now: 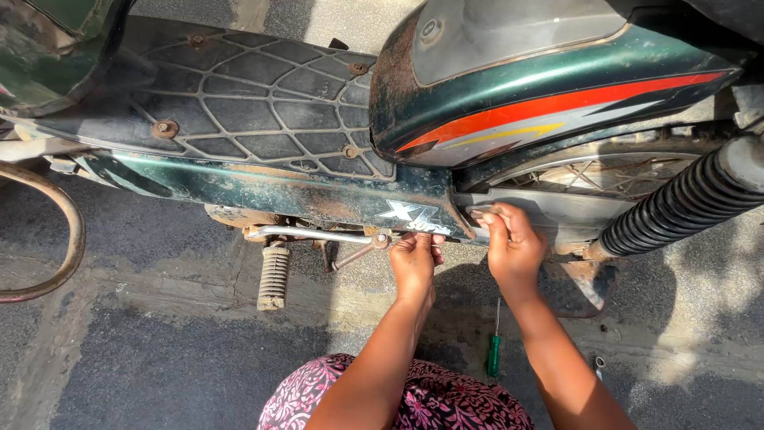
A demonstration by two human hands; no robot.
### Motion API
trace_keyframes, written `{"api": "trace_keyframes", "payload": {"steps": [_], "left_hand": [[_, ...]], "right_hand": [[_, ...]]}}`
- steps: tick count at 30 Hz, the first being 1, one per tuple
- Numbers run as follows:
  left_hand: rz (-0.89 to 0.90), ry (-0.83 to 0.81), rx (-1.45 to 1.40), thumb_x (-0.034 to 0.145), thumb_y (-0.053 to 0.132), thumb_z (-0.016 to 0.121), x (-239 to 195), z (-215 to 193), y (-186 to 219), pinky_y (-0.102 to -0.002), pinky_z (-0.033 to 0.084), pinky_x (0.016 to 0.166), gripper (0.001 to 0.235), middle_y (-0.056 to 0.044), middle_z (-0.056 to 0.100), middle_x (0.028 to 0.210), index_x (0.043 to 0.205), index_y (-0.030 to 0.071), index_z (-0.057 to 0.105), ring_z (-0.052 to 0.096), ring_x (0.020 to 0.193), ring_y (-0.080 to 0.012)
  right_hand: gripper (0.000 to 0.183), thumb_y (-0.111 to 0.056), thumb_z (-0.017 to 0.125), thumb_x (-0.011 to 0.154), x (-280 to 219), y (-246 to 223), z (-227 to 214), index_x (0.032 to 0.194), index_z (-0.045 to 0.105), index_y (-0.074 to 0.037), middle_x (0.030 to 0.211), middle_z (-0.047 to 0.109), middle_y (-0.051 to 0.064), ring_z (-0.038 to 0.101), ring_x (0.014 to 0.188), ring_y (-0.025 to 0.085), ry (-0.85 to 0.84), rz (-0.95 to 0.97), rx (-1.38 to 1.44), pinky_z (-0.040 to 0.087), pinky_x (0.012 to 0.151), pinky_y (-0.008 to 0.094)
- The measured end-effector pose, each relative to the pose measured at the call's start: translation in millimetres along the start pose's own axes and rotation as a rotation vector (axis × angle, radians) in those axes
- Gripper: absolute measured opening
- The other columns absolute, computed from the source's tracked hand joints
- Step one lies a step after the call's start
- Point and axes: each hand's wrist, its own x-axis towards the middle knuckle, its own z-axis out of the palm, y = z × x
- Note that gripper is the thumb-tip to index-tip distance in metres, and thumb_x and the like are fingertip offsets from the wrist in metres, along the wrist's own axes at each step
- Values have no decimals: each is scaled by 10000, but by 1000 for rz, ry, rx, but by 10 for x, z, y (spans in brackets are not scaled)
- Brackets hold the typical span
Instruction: The person uses a screwdriver to loosen and remove a bolt from the rear fender of a motorcycle. They then use a wrench to loosen a nut on the rear wheel axle. The person is sitting on the ground throughout the process.
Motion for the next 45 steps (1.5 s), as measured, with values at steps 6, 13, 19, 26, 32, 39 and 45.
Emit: {"api": "trace_keyframes", "payload": {"steps": [6,13,19,26,32,39,45], "left_hand": [[-64,-107,14,1038,168,581,-85,-32,210,-261,534,559,225,-65,724,824,904,10,667,575,602,-106],[-12,-128,-3,1022,123,615,-81,-63,159,-267,547,562,184,-66,719,830,927,-17,689,588,612,-110],[-39,-85,-62,1025,117,625,-40,-31,48,-273,556,568,191,-81,711,824,919,-26,696,588,612,-118],[-23,-43,-180,1031,138,617,-39,-9,21,-281,579,603,205,-77,697,817,902,-13,668,608,636,-123],[-39,-53,-105,1033,130,620,-68,5,101,-271,545,576,210,-79,683,795,900,-24,674,590,616,-122],[-26,-58,-96,1024,95,604,-148,1,103,-271,542,567,194,-81,688,797,916,-51,675,592,610,-122],[-47,-94,-95,1032,101,609,-189,6,166,-261,532,573,209,-79,685,797,902,-44,686,585,616,-111]], "right_hand": [[187,-61,614,1057,1,300,-39,1212,628,42,1033,763,111,739,929,152,-83,174,177,583,835,282],[173,-38,584,1064,-239,199,-266,1218,622,31,1067,767,128,744,948,168,-129,201,254,607,856,313],[189,-112,675,962,314,-238,-434,1102,714,9,898,805,110,763,763,178,-463,465,-132,614,683,323],[142,-101,685,965,567,-555,-242,1052,738,-1,811,767,138,788,782,192,-453,-28,-309,603,655,317],[135,-121,673,995,239,-201,-338,994,748,-9,805,774,100,781,748,169,-327,43,-318,598,649,299],[184,-166,663,1031,-207,0,-226,1038,755,-7,805,772,79,757,716,141,-93,135,-225,590,687,291],[204,-187,651,1026,-317,5,-163,1052,734,-2,810,770,76,742,707,121,-60,253,-141,592,665,289]]}}
